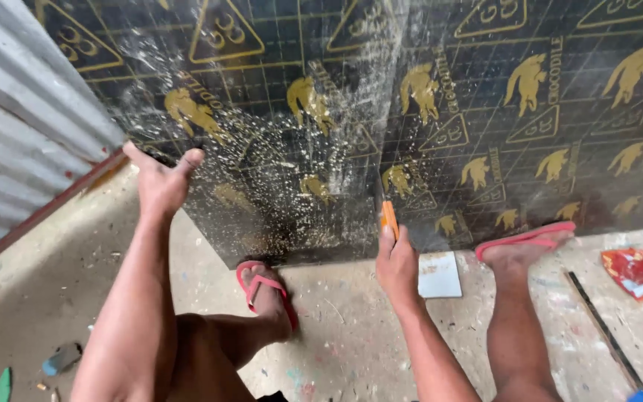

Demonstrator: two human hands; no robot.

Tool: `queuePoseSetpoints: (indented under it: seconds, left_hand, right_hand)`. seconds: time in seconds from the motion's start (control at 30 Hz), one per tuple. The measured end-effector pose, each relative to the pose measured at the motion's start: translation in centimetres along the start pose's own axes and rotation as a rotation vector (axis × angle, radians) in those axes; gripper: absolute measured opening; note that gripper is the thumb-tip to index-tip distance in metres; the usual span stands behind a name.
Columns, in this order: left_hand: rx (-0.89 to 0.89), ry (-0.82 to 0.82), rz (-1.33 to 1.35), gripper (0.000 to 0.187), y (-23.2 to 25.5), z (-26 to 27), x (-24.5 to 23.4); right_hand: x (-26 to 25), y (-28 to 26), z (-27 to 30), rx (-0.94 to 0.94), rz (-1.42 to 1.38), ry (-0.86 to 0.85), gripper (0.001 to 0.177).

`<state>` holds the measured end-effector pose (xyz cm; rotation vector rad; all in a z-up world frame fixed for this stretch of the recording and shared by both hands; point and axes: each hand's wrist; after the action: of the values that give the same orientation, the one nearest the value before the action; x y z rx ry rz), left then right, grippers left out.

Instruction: The person kneels on the floor and uses a hand saw to cut a large, dark-colored board with a repeating yellow pattern. The person holds the board steady with their left hand while sawing with their right hand.

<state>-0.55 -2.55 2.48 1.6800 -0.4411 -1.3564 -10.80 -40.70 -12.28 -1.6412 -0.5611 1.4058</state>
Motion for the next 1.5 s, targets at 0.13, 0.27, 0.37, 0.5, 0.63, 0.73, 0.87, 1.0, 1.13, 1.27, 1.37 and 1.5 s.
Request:
queuePoseSetpoints:
  seconds: [0.13,0.27,0.37,0.5,0.63,0.73,0.87,1.0,1.13,1.27,1.37,1.5]
  left_hand:
    - [0.000,-0.028,-0.005,0.142,-1.2,0.0,-0.3]
    - [-0.027,-0.021,0.019,0.134,-0.1,0.0,-0.4]
    - [-0.010,-0.007,0.032,0.134,0.1,-0.5,0.0]
    - [0.032,0.014,0.019,0.137,-1.1,-0.8,0.4]
    - [0.199,0.082,0.082,0.112,-2.2,-0.7,-0.1]
    - [0.195,0.056,0.106,0.112,-1.5,-0.2,0.0]
    - [-0.032,-0.029,0.064,0.134,1.5,0.7,-0.8]
    - [-0.041,-0.005,0.032,0.134,1.3,0.1,-0.4]
    - [-0.038,0.003,0.049,0.136,0.6,0.2,-0.3]
    - [0.041,0.040,0.027,0.133,0.2,-0.4,-0.4]
    - [-0.012,-0.001,0.030,0.136,0.8,0.2,-0.4]
    - [-0.020,-0.014,-0.004,0.137,0.8,-0.2,-0.3]
  right_hand:
    - [-1.5,0.5,3.9,0.075,0.054,-0.029,0.037]
    - [-5.6,3.1,13.3,0.430,0.132,-0.089,0.030]
    - [-7.1,2.3,16.0,0.606,0.254,-0.043,0.041]
    - [-2.7,5.1,8.7,0.265,0.146,-0.011,0.027]
    - [0.3,-2.0,2.2,0.073,-0.031,0.103,0.038]
    - [-1.2,-1.1,4.5,0.113,-0.024,0.064,0.036]
    - [-4.2,5.0,11.9,0.319,0.151,-0.053,0.032]
    - [-6.8,1.2,16.7,0.737,0.321,-0.005,0.042]
    - [-2.3,3.9,8.2,0.419,0.234,-0.046,0.031]
    - [0.7,0.8,1.9,0.055,-0.011,0.030,0.035]
    - [-1.7,-0.2,4.9,0.122,0.007,-0.008,0.037]
    - [-6.4,-0.2,12.6,0.541,0.134,-0.190,0.044]
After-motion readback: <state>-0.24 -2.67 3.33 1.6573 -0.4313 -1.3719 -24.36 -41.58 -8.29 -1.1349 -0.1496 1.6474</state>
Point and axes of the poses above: each hand's wrist, its own z-axis away from the middle knuckle, its own x-axis out of the palm, y = z × x, and after that the axes turned 6 degrees about x, right-handed
